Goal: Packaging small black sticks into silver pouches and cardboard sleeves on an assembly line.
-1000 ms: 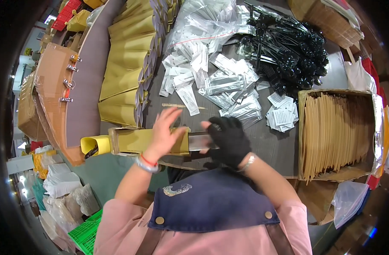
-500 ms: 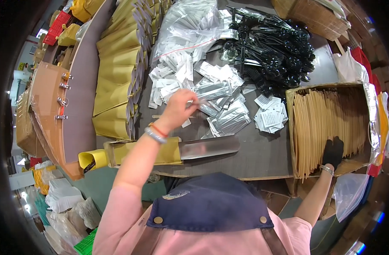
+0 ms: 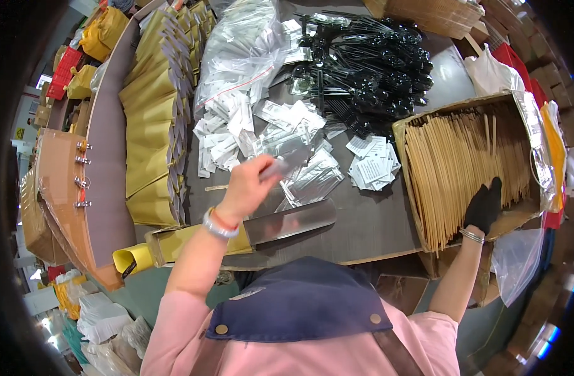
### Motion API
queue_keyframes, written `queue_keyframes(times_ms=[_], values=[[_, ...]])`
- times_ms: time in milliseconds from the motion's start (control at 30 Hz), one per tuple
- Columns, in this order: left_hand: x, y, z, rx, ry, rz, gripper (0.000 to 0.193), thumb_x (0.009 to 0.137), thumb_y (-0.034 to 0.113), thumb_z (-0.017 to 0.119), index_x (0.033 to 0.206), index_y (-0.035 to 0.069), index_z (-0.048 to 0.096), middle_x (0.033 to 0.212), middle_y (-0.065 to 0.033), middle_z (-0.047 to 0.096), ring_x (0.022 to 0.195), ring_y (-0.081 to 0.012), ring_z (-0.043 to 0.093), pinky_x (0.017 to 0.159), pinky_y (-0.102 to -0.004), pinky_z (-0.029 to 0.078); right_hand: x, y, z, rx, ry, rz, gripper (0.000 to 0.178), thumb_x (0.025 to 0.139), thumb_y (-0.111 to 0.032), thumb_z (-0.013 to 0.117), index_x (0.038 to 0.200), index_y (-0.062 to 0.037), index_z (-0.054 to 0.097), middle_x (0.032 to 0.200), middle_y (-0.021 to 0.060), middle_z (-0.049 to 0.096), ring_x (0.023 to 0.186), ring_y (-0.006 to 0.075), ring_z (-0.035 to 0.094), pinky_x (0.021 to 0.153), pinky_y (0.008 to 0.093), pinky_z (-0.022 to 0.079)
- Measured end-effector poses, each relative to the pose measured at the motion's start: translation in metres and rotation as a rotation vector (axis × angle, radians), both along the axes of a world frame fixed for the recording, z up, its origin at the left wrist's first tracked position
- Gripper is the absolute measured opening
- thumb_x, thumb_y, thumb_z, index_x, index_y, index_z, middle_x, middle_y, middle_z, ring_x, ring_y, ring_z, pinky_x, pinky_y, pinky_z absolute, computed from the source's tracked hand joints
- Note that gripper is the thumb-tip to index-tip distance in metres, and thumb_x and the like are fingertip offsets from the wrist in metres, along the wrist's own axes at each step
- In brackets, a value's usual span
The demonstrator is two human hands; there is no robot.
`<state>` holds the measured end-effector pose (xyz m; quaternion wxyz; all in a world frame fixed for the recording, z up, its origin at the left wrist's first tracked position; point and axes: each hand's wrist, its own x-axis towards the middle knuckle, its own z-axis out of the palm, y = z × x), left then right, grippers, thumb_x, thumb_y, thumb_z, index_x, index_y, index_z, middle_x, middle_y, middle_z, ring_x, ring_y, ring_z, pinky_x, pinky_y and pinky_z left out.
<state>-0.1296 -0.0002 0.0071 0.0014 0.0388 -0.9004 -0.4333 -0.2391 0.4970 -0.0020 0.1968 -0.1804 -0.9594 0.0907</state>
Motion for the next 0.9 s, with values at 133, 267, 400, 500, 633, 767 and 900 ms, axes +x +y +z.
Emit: queue_keyframes(times_ms=[133,267,400,500,633,767,900], values=[[0.056,0.007,0.008,-0.208,-0.081,-0.349,0.035,0.068,0.016,0.080,0.100,0.011,0.066,0.082,-0.0098,0.063,0.080,-0.0286,0.060,0.073,-0.0393,0.048,-0.005,-0.069,0.015,0.108,-0.050,0.433,0.041,0.097,-0.016,0.049,0.133,0.0031,0.049,0.135,0.0222,0.052,0.126,0.0346,0.049,0.107,0.0416,0.038],[0.055,0.018,0.009,-0.271,0.122,-0.277,0.043,0.064,0.017,0.083,0.103,0.009,0.066,0.094,-0.0088,0.062,0.091,-0.0278,0.057,0.080,-0.0382,0.046,-0.021,-0.186,0.021,-0.361,-0.160,0.847,0.023,0.084,-0.007,0.066,0.106,0.0004,0.063,0.098,0.0160,0.063,0.086,0.0279,0.064,0.075,0.0341,0.049],[0.014,0.049,0.003,-0.087,0.191,-0.268,0.040,0.067,0.015,0.080,0.103,0.005,0.066,0.091,-0.0103,0.062,0.090,-0.0302,0.058,0.082,-0.0396,0.047,-0.048,-0.229,0.012,-0.164,-0.384,0.870,0.030,0.082,-0.011,0.065,0.111,-0.0096,0.065,0.105,0.0133,0.061,0.094,0.0353,0.062,0.080,0.0414,0.050],[-0.016,0.086,-0.018,-0.013,0.224,-0.218,0.046,0.068,0.017,0.080,0.110,0.004,0.063,0.100,-0.0133,0.061,0.095,-0.0325,0.056,0.085,-0.0404,0.047,-0.060,-0.242,0.008,-0.029,-0.476,0.837,0.026,0.081,-0.012,0.064,0.107,-0.0111,0.067,0.105,0.0127,0.061,0.095,0.0349,0.061,0.080,0.0418,0.050],[-0.051,0.140,-0.042,-0.002,0.313,-0.016,0.051,0.066,0.021,0.082,0.110,0.004,0.063,0.107,-0.0144,0.059,0.102,-0.0335,0.054,0.086,-0.0416,0.046,-0.059,-0.242,0.003,-0.056,-0.432,0.827,0.020,0.081,-0.013,0.064,0.100,-0.0108,0.070,0.103,0.0130,0.060,0.093,0.0345,0.061,0.079,0.0419,0.050],[-0.063,0.151,-0.049,-0.143,0.212,-0.068,0.054,0.063,0.022,0.083,0.110,0.005,0.062,0.105,-0.0146,0.059,0.100,-0.0333,0.054,0.087,-0.0413,0.045,-0.050,-0.241,0.019,-0.127,-0.410,0.852,0.018,0.079,-0.014,0.066,0.096,-0.0090,0.070,0.095,0.0134,0.062,0.090,0.0340,0.062,0.077,0.0413,0.050],[-0.057,0.140,-0.045,-0.121,0.243,-0.131,0.058,0.061,0.021,0.084,0.111,0.007,0.060,0.102,-0.0125,0.061,0.098,-0.0318,0.054,0.087,-0.0407,0.044,-0.049,-0.222,0.019,-0.275,-0.379,0.944,0.016,0.078,-0.014,0.068,0.092,-0.0069,0.069,0.087,0.0142,0.064,0.085,0.0320,0.064,0.074,0.0385,0.050]])
